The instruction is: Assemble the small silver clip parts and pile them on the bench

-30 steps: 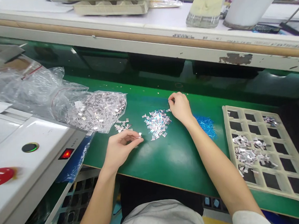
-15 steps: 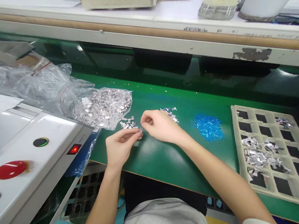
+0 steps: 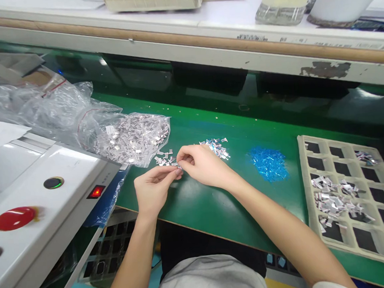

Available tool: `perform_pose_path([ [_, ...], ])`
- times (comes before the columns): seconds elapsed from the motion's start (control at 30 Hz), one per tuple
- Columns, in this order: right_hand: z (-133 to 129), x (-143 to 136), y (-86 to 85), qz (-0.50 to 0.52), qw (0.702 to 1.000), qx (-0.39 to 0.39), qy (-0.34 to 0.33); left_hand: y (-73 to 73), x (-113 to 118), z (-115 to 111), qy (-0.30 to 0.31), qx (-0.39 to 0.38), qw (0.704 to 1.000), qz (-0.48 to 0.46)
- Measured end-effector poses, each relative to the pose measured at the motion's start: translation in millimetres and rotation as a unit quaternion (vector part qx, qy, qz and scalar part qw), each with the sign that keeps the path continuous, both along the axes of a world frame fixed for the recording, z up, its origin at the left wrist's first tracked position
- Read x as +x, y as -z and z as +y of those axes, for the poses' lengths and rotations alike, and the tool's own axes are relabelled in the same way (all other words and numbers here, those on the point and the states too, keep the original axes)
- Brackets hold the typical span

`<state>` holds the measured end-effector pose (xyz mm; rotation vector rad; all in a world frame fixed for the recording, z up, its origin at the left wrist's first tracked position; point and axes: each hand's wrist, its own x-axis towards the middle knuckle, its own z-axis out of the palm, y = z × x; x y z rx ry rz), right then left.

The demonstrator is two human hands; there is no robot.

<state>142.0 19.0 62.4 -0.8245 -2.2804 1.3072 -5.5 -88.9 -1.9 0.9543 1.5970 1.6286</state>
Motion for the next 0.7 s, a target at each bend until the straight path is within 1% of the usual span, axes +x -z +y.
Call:
perform_pose_path([
  [0.13,1.3,-0.3,2.9,0.001,1.0,-0.001,0.0,-1.1,-0.6,-0.2,0.01,0.006,1.0,0.001],
  [0.2,2.0,-0.4,3.9,0.01,1.0,-0.018,-0.003,-0.8,-0.7,-0.6,0.017,0.012,1.0,-0.002],
  [0.3,3.8,0.4,3.4,0.02,0.998,-0.048,-0.03,0.9,-1.9,-1.5,0.037,0.012,0.999,0.001],
  [0.37,6.8,2.6,2.6,0.017,0.998,-0.04,-0.04,1.8,-5.3,-0.8,0.054,0.012,0.998,0.025],
  [0.43,12.0,6.6,3.2,-0.004,1.0,-0.004,-0.024,1.4,-11.9,2.8,0.053,0.019,0.993,0.1],
  [0.5,18.5,11.6,6.6,-0.049,0.998,0.041,0.0,0.1,-21.2,10.2,0.031,0.018,0.973,0.228],
  [0.57,24.3,16.0,12.5,-0.106,0.991,0.083,0.016,-0.9,-31.3,21.1,0.012,0.002,0.933,0.359],
  [0.63,28.0,18.1,18.7,-0.146,0.982,0.118,0.02,-0.3,-39.9,33.0,0.016,-0.023,0.893,0.449],
  [0.7,29.9,18.0,22.0,-0.153,0.977,0.144,0.022,1.7,-45.4,43.1,0.033,-0.052,0.861,0.504],
])
